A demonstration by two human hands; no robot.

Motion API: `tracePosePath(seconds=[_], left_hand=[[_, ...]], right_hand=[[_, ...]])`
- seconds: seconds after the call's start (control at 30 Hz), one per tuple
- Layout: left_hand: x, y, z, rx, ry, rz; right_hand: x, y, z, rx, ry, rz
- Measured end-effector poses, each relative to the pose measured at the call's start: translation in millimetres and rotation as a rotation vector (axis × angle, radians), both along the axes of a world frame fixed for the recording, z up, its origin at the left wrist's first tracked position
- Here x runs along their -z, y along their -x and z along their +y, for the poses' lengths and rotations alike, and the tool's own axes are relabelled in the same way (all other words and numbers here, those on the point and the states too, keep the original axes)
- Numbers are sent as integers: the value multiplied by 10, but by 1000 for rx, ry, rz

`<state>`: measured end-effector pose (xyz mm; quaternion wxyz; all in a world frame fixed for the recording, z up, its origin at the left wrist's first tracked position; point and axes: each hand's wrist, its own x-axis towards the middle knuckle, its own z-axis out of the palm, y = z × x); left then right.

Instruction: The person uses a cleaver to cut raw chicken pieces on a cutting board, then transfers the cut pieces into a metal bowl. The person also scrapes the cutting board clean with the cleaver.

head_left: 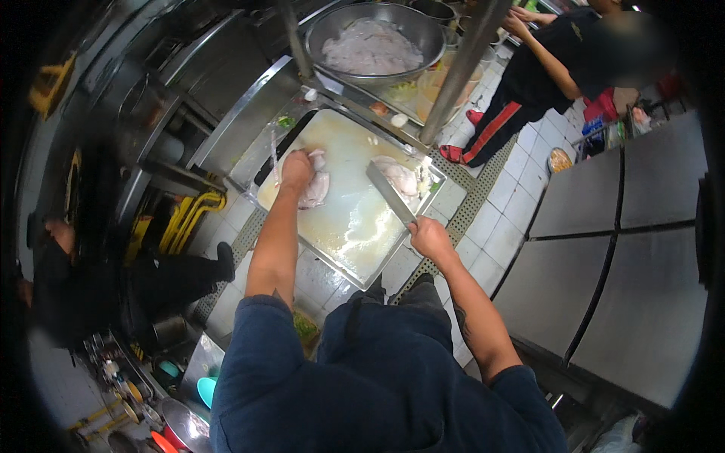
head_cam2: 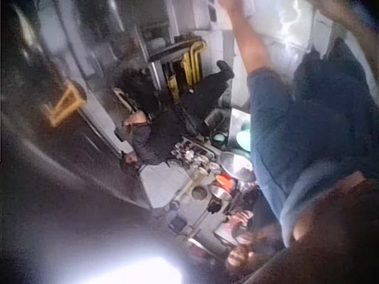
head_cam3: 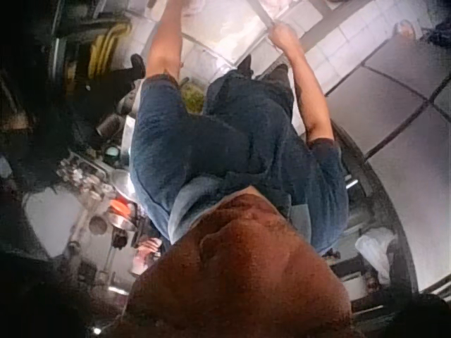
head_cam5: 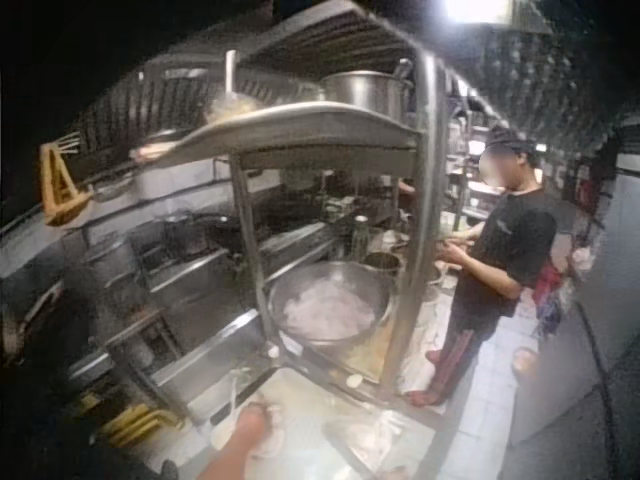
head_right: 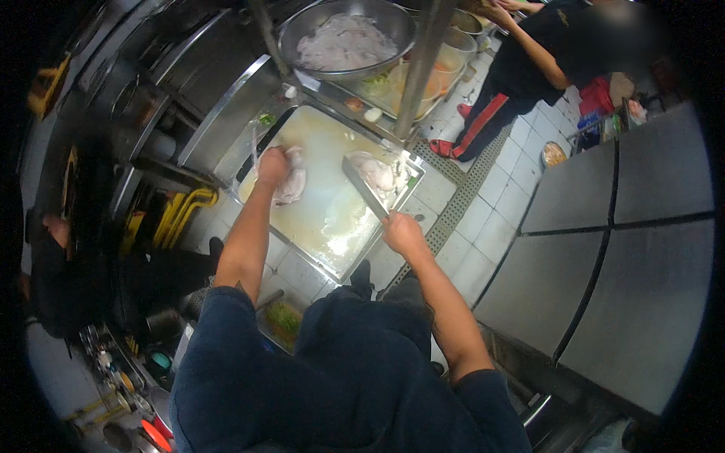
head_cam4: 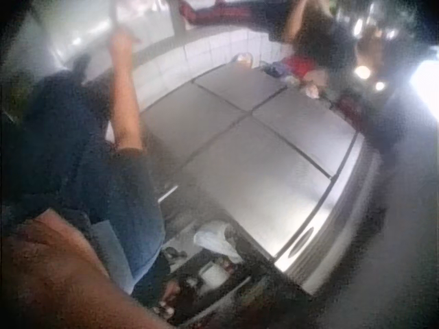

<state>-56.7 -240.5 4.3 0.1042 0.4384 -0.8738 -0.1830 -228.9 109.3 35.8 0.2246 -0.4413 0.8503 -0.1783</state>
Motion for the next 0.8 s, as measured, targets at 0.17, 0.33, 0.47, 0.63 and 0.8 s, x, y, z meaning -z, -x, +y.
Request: tracePosePath(seconds=[0.17, 0.33, 0.47, 0.63, 0.8], left_hand=[[-163, 31, -57, -98, -383, 179], [-322, 8, 209, -33, -1194, 630], [-323, 80, 689, 157, -1002, 376], [-343, 223, 1189, 95, -1195, 199], [-162, 120, 1177, 38, -172, -267]], right_hand=[[29, -3, 35, 57, 47, -38], [42, -27, 33, 97, 64, -72], [-35, -47, 31, 102, 69, -77], [-18, -7, 30, 85, 47, -87], [27, 20, 29, 66, 66, -74]])
